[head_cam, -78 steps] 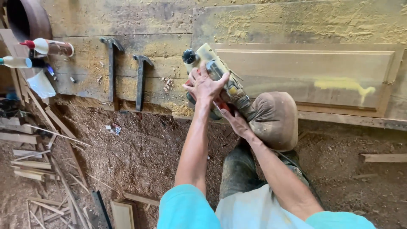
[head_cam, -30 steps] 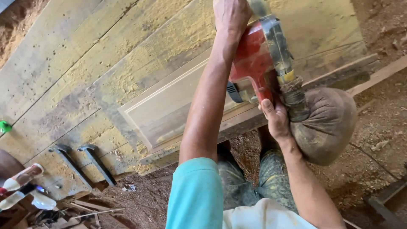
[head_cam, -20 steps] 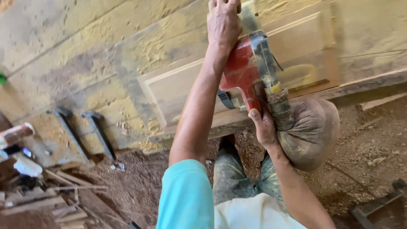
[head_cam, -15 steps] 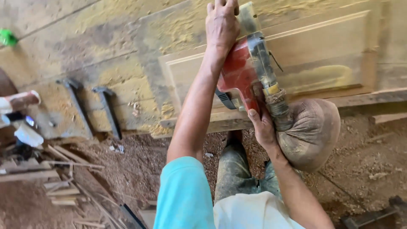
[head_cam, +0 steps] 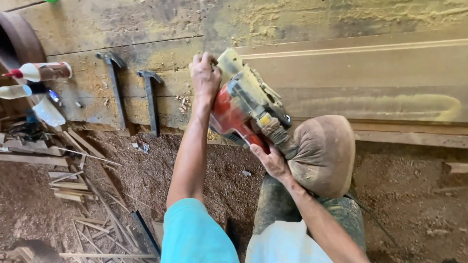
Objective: Using a power belt sander to smooth the surface of a wooden panel on a workbench.
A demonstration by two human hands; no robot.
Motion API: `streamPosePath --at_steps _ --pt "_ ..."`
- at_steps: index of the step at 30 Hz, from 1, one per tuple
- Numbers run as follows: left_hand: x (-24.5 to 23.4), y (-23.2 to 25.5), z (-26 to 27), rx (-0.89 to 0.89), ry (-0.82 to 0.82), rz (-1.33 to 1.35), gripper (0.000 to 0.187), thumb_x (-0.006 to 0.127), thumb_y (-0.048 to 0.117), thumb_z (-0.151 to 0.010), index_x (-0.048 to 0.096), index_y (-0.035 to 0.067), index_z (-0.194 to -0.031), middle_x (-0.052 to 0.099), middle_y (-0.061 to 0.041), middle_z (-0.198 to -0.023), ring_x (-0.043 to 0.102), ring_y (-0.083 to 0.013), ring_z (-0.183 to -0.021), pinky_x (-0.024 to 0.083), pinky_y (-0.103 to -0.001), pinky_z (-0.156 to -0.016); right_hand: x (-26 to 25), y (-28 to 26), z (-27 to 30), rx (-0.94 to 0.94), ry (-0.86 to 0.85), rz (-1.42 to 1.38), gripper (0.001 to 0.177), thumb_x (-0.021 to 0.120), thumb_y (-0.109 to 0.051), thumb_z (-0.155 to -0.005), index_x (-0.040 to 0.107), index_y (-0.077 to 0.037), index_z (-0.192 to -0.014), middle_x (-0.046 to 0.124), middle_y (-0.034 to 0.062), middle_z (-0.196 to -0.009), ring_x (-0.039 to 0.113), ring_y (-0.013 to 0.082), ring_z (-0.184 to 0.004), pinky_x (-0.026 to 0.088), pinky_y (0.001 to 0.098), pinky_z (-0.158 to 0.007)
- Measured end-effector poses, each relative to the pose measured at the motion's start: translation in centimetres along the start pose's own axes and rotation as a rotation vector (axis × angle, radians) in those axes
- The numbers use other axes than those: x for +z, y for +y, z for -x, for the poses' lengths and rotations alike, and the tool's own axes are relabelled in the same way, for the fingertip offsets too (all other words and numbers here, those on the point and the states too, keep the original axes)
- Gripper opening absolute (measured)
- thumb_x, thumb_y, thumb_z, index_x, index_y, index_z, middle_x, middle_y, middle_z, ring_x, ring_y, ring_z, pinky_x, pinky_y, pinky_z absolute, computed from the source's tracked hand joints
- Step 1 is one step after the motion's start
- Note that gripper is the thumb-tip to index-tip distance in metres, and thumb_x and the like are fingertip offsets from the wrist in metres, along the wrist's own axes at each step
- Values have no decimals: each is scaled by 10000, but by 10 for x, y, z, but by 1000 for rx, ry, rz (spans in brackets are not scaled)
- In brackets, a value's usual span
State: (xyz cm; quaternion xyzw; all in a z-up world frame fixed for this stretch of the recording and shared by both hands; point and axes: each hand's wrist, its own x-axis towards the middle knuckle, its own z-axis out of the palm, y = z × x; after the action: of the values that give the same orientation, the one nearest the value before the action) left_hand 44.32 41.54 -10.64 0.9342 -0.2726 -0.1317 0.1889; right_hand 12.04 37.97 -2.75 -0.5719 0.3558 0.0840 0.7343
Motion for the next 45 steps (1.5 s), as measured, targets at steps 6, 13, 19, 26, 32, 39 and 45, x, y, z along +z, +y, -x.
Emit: streamPosePath --at_steps 6,13,19,26,32,39,45 --pt "23 -42 6 106 183 -107 214 654 98 -727 574 233 -873 553 -55 -874 631 -346 -806 502 -434 -801 8 10 0 231 -14 99 831 654 -744 -880 564 -171 -1474 604 158 -1429 548 298 -1357 388 429 -1184" --pt "47 104 27 90 132 91 305 700 84 -640 585 186 -904 585 -94 -954 620 -360 -902 472 -417 -856 -67 -40 40 75 133 62 648 628 -427 -949 538 -26 -1449 571 264 -1408 528 372 -1320 377 538 -1158" --pt "194 206 41 28 70 -9 790 915 259 -330 564 220 -1037 562 -74 -1094 648 -364 -996 598 -492 -782 -176 56 78 -19 240 36 441 536 -399 -1047 621 -5 -1225 610 171 -995 606 261 -923 492 445 -908" --pt "201 298 64 104 27 68 1004 998 302 -147 522 214 -1026 498 -57 -1050 602 -332 -992 608 -508 -761 -222 123 102 -62 362 -156 402 500 -317 -1100 575 1 -1336 620 183 -1067 609 253 -947 508 430 -923" --pt "185 241 39 92 25 26 828 988 288 -255 553 228 -957 532 -29 -1014 637 -322 -953 622 -490 -716 -174 62 86 -52 316 -85 362 541 -371 -1082 615 -26 -1163 639 124 -945 598 197 -838 496 334 -768" --pt "108 98 9 50 19 -39 634 968 286 -442 546 248 -914 509 -13 -1022 645 -345 -966 622 -473 -746 -78 -5 38 8 226 -50 487 618 -421 -998 640 -9 -1258 643 178 -1129 591 255 -995 525 456 -880" --pt "19 -8 8 117 164 -71 195 730 110 -704 623 195 -844 567 -45 -890 640 -297 -772 569 -380 -692 -11 -12 0 236 38 160 757 659 -715 -874 576 -222 -1442 676 74 -1334 642 238 -1255 468 405 -1099"
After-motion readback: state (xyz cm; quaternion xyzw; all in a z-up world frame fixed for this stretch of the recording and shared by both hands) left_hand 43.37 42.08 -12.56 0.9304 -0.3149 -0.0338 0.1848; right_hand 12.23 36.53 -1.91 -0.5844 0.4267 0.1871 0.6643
